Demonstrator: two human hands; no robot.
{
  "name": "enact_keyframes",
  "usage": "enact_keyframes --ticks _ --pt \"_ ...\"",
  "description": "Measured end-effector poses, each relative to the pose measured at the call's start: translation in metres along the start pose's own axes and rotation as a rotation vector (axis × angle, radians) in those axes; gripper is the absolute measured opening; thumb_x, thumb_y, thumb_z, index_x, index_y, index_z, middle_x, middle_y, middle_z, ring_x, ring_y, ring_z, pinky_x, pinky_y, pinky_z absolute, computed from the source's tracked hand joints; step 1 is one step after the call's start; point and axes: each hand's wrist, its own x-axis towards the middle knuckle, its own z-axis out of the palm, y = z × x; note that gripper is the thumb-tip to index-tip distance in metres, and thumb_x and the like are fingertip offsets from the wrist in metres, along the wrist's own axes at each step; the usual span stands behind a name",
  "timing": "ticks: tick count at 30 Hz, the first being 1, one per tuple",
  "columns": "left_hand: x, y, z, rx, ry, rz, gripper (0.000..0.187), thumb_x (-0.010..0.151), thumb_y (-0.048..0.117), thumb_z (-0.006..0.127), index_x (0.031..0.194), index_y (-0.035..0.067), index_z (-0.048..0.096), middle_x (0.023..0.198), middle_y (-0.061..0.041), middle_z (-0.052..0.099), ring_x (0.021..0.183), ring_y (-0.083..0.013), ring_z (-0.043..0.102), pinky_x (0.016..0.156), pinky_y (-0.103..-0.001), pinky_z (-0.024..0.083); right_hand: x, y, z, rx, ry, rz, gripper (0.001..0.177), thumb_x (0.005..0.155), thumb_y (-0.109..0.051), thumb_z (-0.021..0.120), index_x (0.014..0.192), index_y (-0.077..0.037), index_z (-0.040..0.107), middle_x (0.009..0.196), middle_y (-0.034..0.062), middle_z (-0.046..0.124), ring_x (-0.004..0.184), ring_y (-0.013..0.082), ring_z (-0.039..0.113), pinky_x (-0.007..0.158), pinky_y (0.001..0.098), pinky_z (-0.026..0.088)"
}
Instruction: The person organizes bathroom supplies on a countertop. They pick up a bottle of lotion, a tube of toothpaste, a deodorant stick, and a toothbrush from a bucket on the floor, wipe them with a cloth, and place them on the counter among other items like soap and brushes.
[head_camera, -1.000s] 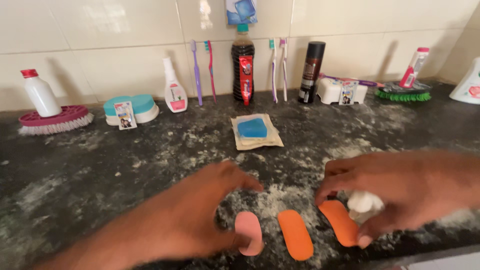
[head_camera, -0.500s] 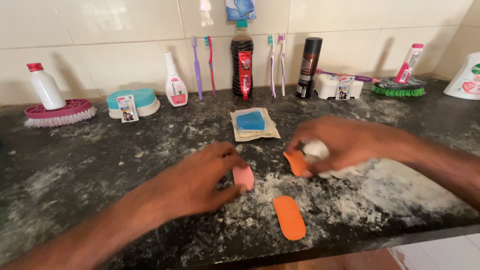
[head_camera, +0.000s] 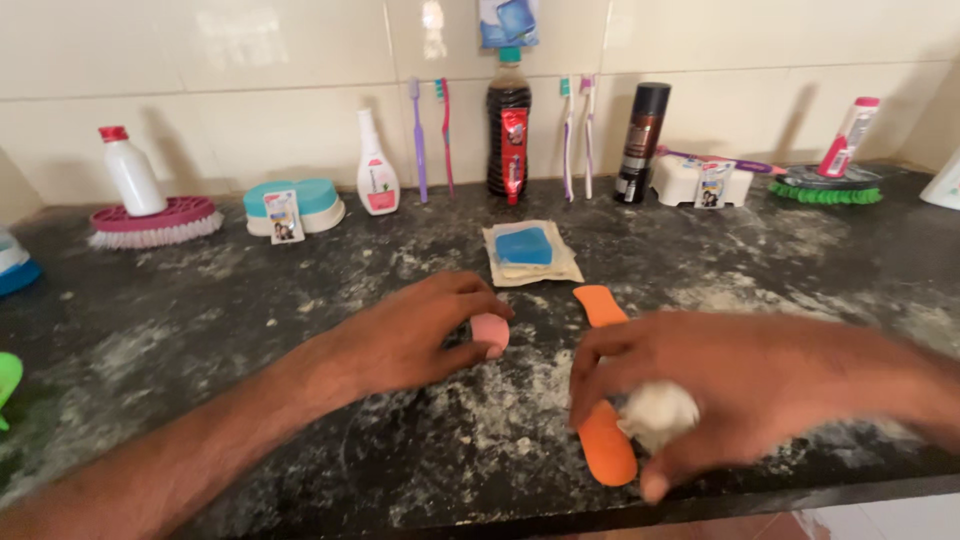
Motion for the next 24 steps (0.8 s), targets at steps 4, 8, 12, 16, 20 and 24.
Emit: enact_keyframes --ticks 4,8,12,16,20,24 --pt "0.003 -0.007 0.003 0.009 0.022 0.024 0.038 0.089 0.027 0.074 0.122 0.01 0.068 0.118 -0.009 0.064 0.118 -0.0262 0.062 0.1 -0.04 0.051 0.006 -0.01 0.007 -0.051 0.061 0.039 0.04 0.079 -0.025 0.083 0.117 -0.018 0.076 0.127 -0.0012 0.071 0.11 0.0195 0.071 0.097 0.038 0.054" --pt "0.003 -0.01 0.004 0.008 0.032 0.051 0.037 0.089 0.026 0.073 0.122 0.009 0.069 0.118 -0.01 0.064 0.118 -0.0266 0.061 0.1 -0.04 0.05 0.025 -0.001 0.0 -0.117 0.252 -0.116 0.033 0.079 -0.02 0.084 0.111 -0.013 0.078 0.123 0.0028 0.077 0.109 0.0201 0.076 0.096 0.0396 0.052" --pt "0.005 -0.01 0.003 0.002 0.004 -0.001 0.039 0.091 0.03 0.072 0.123 0.01 0.067 0.117 -0.009 0.063 0.117 -0.0255 0.061 0.1 -0.04 0.05 0.046 0.017 -0.015 -0.123 0.261 0.16 0.048 0.072 -0.017 0.082 0.12 -0.017 0.075 0.116 0.0041 0.078 0.1 0.0188 0.077 0.096 0.0365 0.059" --pt "0.007 -0.009 0.001 0.011 -0.014 -0.018 0.039 0.091 0.032 0.071 0.124 0.01 0.067 0.117 -0.009 0.063 0.116 -0.0255 0.061 0.099 -0.041 0.051 0.066 0.036 -0.025 -0.188 0.293 0.058 0.047 0.074 -0.019 0.081 0.12 -0.014 0.073 0.11 0.0075 0.08 0.098 0.0219 0.078 0.096 0.0396 0.058" --pt "0.005 -0.003 0.001 -0.008 -0.018 -0.056 0.042 0.089 0.033 0.072 0.126 0.013 0.066 0.118 -0.009 0.062 0.117 -0.0256 0.06 0.1 -0.041 0.051 0.066 0.051 -0.035 -0.261 0.293 0.073 0.054 0.077 -0.028 0.082 0.129 -0.018 0.072 0.108 0.0103 0.079 0.098 0.024 0.077 0.1 0.0431 0.054" --pt "0.008 0.0 0.006 0.034 0.103 0.069 0.043 0.088 0.032 0.075 0.124 0.01 0.067 0.123 -0.012 0.062 0.122 -0.0316 0.055 0.101 -0.046 0.047 0.042 0.071 -0.056 -0.233 0.277 0.214 0.055 0.078 -0.03 0.08 0.131 -0.017 0.069 0.12 0.0079 0.075 0.109 0.0222 0.072 0.102 0.0438 0.054"
